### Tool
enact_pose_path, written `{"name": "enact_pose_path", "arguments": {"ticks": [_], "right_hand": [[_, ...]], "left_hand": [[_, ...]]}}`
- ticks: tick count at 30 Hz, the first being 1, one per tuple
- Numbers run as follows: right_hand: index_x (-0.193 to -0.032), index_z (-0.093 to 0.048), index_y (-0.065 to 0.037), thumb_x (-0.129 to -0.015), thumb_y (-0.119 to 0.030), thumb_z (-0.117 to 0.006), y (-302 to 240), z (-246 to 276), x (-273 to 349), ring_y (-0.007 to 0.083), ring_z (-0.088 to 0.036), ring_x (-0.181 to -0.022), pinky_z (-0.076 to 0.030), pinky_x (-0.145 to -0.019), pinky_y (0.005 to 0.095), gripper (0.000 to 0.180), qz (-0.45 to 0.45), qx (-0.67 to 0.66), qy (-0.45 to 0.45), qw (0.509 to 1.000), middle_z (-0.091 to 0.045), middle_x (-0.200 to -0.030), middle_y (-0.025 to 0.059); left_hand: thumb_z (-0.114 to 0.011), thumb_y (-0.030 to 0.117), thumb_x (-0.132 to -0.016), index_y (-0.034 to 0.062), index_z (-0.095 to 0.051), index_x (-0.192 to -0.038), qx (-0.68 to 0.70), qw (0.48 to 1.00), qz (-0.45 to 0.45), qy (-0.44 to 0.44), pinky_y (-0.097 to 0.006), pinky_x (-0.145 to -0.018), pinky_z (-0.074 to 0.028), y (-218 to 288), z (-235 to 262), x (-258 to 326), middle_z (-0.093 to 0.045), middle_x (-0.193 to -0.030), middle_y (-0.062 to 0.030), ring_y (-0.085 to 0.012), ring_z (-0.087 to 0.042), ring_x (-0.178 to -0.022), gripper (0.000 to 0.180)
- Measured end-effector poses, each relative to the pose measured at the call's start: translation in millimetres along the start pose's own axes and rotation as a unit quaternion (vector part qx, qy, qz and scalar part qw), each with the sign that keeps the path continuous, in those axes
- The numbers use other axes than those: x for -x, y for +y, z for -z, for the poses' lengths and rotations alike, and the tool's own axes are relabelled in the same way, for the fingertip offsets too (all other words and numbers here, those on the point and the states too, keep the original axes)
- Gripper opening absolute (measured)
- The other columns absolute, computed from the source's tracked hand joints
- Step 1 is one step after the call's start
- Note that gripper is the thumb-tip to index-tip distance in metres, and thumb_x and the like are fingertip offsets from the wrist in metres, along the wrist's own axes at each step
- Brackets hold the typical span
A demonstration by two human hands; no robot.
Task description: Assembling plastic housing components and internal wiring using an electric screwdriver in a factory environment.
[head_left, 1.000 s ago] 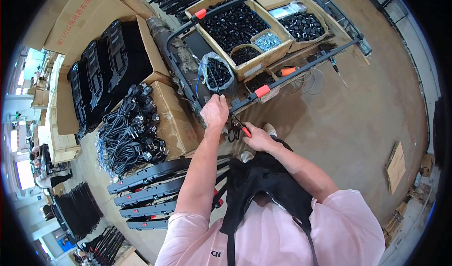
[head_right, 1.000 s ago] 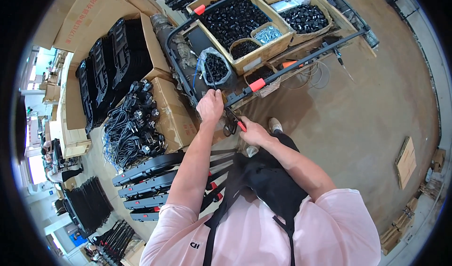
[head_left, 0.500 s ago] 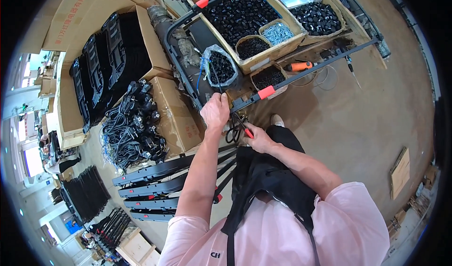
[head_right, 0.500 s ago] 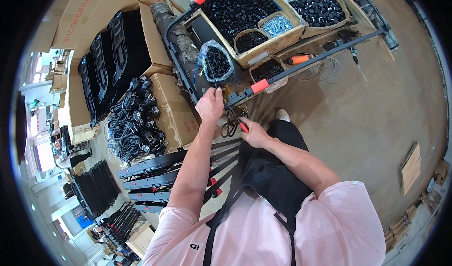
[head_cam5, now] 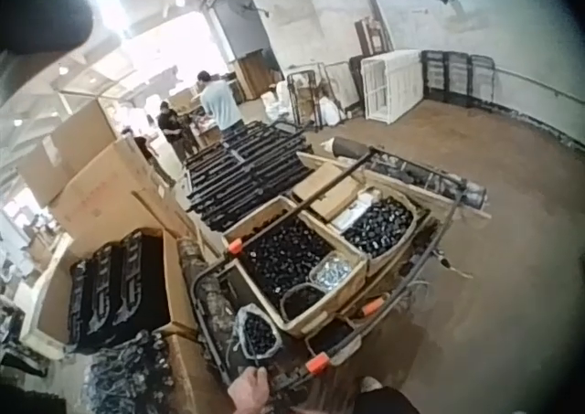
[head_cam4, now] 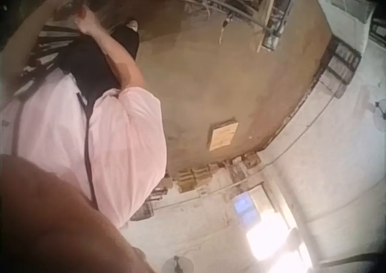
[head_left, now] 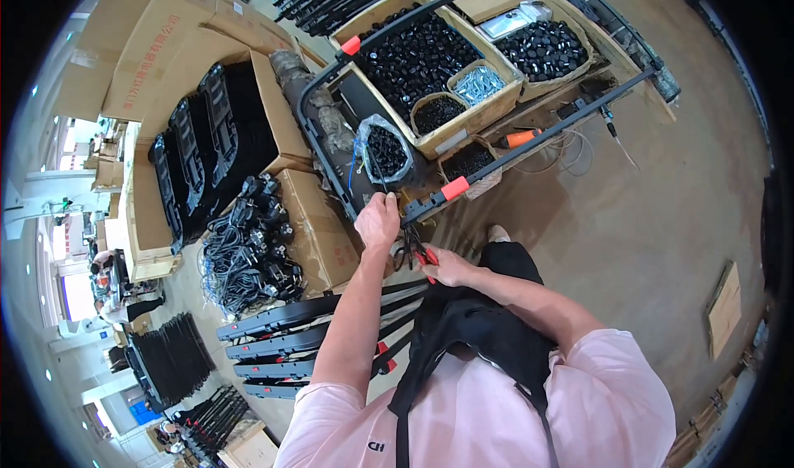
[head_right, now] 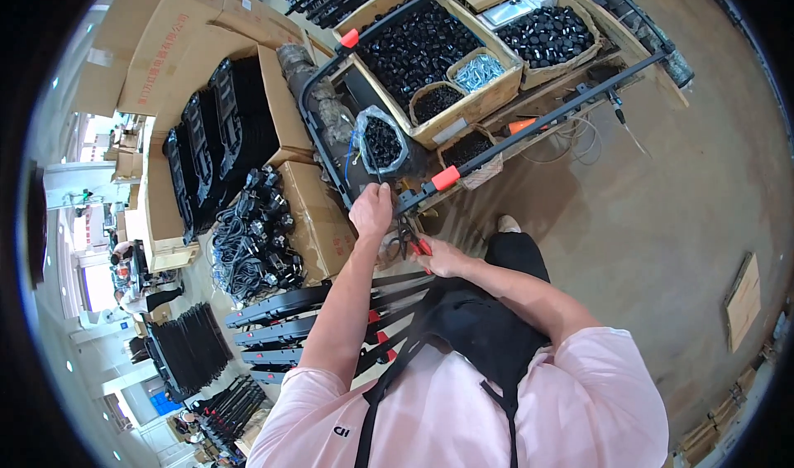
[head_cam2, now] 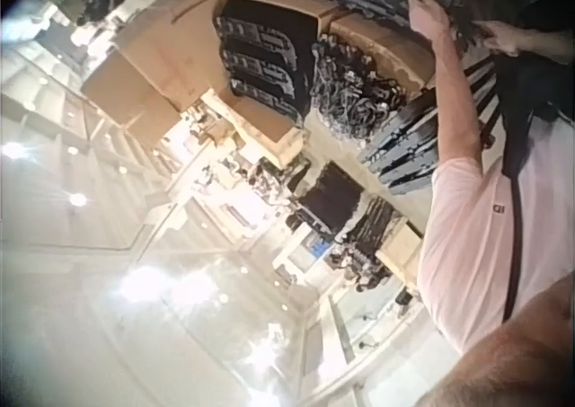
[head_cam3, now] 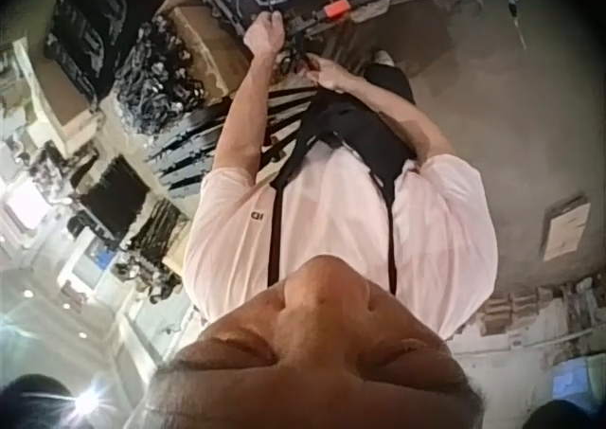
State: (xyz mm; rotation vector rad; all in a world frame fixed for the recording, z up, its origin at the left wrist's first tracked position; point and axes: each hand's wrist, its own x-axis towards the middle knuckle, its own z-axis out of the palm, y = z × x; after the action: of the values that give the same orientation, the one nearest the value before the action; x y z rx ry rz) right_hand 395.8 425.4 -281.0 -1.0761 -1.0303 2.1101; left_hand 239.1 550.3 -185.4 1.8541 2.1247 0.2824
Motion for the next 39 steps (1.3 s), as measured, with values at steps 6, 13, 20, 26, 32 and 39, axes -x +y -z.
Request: {"name": "enact_pose_path", "arguments": {"ticks": [6,13,20,26,32,39], "right_hand": [[-0.123,-0.059,-0.002,-0.091,-0.017,-0.065,-17.8,38.8,25.6,0.0233,-0.071,-0.097,-0.053,-0.082,0.042,0.036,-0.076,0.321,-0.074,0.941,-0.073,-0.099,0.0165],[-0.116,-0.059,-0.001,-0.089,-0.026,-0.071,-27.5,87.9,-17.9,0.0262,-0.07,-0.093,-0.055,-0.082,0.0418,0.039,-0.186,0.189,0.099,0.959,-0.07,-0.098,0.0163],[-0.108,-0.063,-0.006,-0.088,-0.021,-0.079,3.4,91.8,-91.7,0.0216,-0.067,-0.074,-0.054,-0.063,0.0413,0.03,-0.186,0.047,0.201,0.961,-0.067,-0.087,0.0083],[-0.109,-0.062,-0.017,-0.097,-0.017,-0.073,33.4,77.9,-116.9,0.0147,-0.049,-0.048,-0.033,-0.039,0.033,0.015,-0.26,-0.055,0.219,0.939,-0.059,-0.076,0.001],[-0.097,-0.068,-0.016,-0.101,-0.025,-0.071,39.8,126.5,-109.9,0.0188,-0.066,-0.061,-0.044,-0.043,0.0314,0.01,-0.36,-0.024,0.151,0.92,-0.065,-0.083,-0.0006],[-0.12,-0.068,-0.004,-0.094,-0.019,-0.071,-37.5,175.2,-8.6,0.0153,-0.066,-0.069,-0.05,-0.053,0.0306,0.03,-0.257,0.204,0.1,0.939,-0.069,-0.09,0.0053]], "left_hand": [[-0.053,0.044,-0.105,0.0049,-0.068,-0.09,-0.001,0.999,0.034,0.022,-0.058,-0.08,-0.051,-7.6,0.3,0.4,-0.073,-0.092,-0.0243,-0.0473,-0.069,-0.091,0.045],[-0.054,0.045,-0.105,0.0062,-0.069,-0.09,-0.028,0.998,0.054,0.0,-0.056,-0.079,-0.051,-2.4,1.6,-5.6,-0.073,-0.088,-0.0238,-0.046,-0.07,-0.089,0.044],[-0.055,0.044,-0.105,0.008,-0.066,-0.088,-0.042,0.997,0.065,-0.004,-0.058,-0.075,-0.052,-2.2,9.8,-4.3,-0.072,-0.083,-0.0226,-0.0465,-0.07,-0.083,0.042],[-0.06,0.042,-0.102,0.0092,-0.067,-0.085,-0.016,0.997,0.065,0.028,-0.056,-0.072,-0.055,-5.9,5.6,3.5,-0.073,-0.084,-0.0201,-0.0433,-0.072,-0.079,0.037],[-0.062,0.044,-0.102,0.0092,-0.07,-0.1,0.086,0.993,0.079,0.031,-0.053,-0.076,-0.057,23.0,6.4,-9.1,-0.075,-0.093,-0.0179,-0.041,-0.073,-0.086,0.036],[-0.069,0.022,-0.099,0.0042,-0.072,-0.112,0.282,0.922,0.039,0.262,-0.042,-0.086,-0.057,-43.8,136.2,-79.0,-0.074,-0.101,-0.0178,-0.0345,-0.072,-0.096,0.023]]}}
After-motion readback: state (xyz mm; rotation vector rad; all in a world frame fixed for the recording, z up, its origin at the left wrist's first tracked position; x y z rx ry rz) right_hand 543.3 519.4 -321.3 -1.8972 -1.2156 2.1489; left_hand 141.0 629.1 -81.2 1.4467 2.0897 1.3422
